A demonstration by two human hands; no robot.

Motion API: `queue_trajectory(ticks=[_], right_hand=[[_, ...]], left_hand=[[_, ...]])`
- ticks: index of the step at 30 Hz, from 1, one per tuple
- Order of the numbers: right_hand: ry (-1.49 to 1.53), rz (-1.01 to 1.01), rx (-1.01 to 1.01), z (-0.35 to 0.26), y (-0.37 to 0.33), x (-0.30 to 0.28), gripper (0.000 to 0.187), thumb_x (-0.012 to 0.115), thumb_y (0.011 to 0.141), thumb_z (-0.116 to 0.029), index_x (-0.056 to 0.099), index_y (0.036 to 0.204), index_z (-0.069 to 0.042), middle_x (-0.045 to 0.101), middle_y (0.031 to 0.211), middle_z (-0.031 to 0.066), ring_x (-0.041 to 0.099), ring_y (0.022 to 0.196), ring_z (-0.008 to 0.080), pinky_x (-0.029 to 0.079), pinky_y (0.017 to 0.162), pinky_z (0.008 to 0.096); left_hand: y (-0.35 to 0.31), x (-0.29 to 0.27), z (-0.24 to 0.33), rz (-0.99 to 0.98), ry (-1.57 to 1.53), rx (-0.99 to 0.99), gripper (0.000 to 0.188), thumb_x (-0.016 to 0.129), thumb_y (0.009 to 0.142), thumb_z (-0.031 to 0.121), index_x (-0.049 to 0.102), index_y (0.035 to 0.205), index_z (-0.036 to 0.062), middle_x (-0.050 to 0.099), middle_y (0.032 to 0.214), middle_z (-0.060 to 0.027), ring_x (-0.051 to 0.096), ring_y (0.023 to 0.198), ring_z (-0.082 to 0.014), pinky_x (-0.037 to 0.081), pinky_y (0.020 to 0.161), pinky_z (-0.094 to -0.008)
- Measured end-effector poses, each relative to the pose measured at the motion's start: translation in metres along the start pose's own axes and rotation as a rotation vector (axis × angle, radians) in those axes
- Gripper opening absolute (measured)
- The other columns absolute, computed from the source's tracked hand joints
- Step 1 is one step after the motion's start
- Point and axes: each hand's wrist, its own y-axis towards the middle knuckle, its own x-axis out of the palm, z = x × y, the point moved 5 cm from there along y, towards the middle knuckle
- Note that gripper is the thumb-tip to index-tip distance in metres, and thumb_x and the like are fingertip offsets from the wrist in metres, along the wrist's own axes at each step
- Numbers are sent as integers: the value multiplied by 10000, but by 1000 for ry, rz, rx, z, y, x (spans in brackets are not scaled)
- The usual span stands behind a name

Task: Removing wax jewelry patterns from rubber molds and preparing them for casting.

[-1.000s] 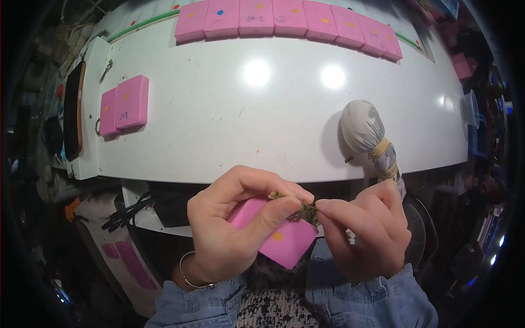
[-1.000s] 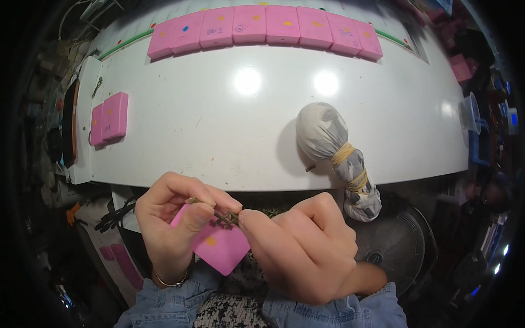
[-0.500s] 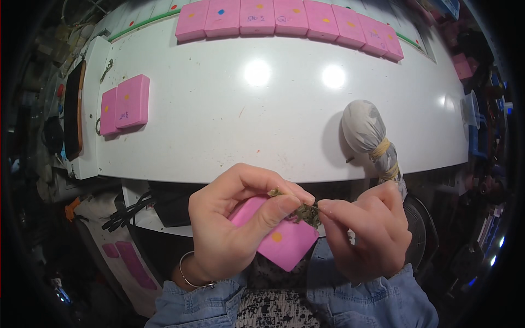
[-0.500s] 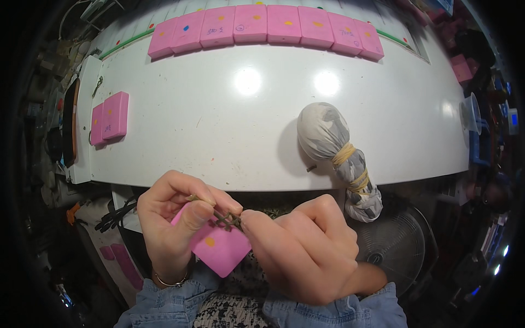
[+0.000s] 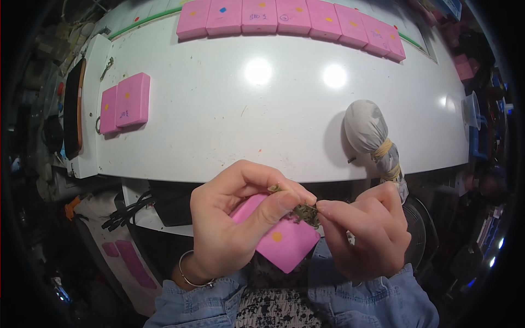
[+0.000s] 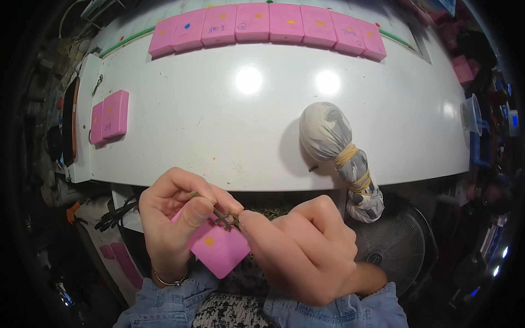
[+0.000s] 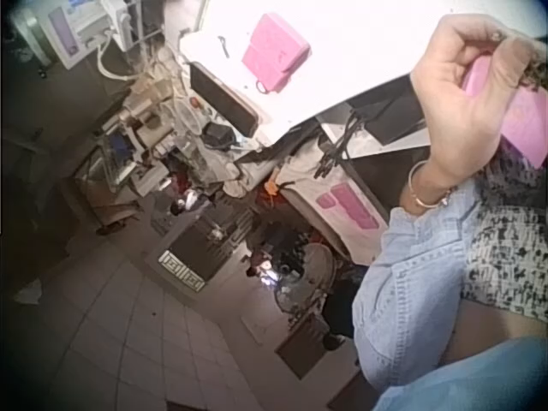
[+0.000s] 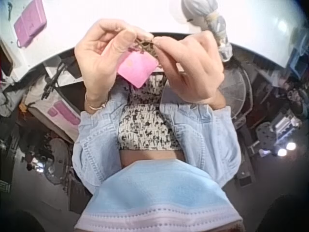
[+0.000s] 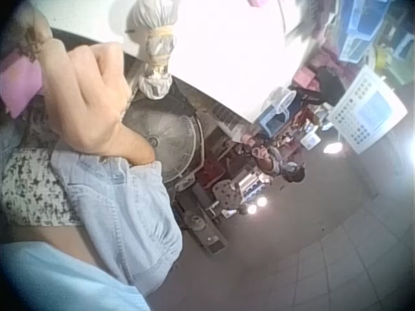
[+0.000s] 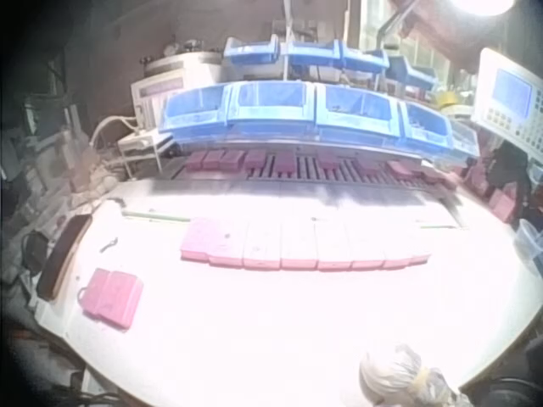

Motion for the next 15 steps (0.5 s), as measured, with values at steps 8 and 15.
queue_trajectory(ticks=[8, 15], right_hand=[[-18, -16, 58, 0, 1, 0, 309, 725, 534, 39, 660, 829, -27, 498, 544, 17, 426, 506, 166, 377, 433, 236], [-2, -87, 182, 4, 3, -2, 260, 725, 589, 35, 661, 830, -41, 549, 598, 44, 469, 527, 168, 408, 485, 248]], left_hand=[[0, 1, -1, 4, -2, -12, 234, 640, 835, 173, 515, 828, -24, 633, 760, -220, 605, 634, -165, 511, 595, -270], [0, -5, 4, 28, 199, 156, 169, 672, 771, 92, 547, 793, -19, 618, 763, -163, 587, 663, -163, 504, 634, -285]])
